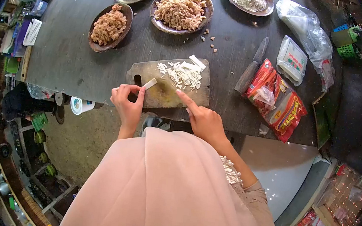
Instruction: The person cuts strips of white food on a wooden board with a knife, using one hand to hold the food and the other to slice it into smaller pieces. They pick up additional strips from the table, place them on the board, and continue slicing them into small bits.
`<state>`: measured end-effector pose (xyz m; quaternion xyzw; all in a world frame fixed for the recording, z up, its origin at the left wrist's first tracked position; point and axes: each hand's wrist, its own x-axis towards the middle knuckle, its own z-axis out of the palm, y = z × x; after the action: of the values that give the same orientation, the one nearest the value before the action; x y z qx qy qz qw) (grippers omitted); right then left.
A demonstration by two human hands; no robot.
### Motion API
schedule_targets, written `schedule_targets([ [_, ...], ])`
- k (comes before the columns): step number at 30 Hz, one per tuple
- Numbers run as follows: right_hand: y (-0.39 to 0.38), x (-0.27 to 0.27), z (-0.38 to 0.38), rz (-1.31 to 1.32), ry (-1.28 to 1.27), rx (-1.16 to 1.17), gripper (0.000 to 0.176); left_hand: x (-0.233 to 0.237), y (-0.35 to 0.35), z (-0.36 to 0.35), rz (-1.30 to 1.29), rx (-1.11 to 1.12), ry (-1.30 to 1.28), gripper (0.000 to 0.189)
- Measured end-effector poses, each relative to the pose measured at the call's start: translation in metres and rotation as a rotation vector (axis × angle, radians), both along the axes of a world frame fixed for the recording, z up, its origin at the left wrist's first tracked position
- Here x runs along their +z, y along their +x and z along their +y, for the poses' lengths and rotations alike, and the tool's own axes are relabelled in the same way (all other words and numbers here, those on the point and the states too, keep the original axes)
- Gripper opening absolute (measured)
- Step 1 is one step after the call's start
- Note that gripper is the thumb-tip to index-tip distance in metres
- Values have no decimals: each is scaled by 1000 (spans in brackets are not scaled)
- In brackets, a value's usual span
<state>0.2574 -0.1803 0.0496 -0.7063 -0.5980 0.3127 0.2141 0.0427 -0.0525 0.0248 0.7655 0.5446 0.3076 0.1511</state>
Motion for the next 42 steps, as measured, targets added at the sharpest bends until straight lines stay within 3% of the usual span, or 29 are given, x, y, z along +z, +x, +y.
schedule_targets([
  [8,-19,1,-8,15,56,-72,70,-4,2,2,58,-89,36,16],
  [12,-26,-2,-10,-8,40,-65,71,1,7,3,20,-28,100,23],
  [16,-27,3,-6,-130,72,-41,71,-3,9,7,58,-98,129,27],
  [27,-27,1,-3,-289,93,-15,80,-10,9,12,48,-168,146,17],
  [30,-27,2,-2,-245,175,-31,82,-11,2,9,7,-123,134,23],
  [32,-27,6,0,-259,161,-21,82,-12,-1,7,-56,-23,107,41],
  [33,-27,6,0,-260,160,-21,82,-14,-1,8,-57,-23,106,41],
  [35,-27,5,1,-249,151,-7,82,-16,-2,11,-78,-18,98,62],
  [38,-31,2,1,-269,119,-10,82,-21,-2,13,-75,-21,89,73],
  [42,-38,-7,-2,-271,120,-29,84,-23,-2,14,-87,-23,97,73],
])
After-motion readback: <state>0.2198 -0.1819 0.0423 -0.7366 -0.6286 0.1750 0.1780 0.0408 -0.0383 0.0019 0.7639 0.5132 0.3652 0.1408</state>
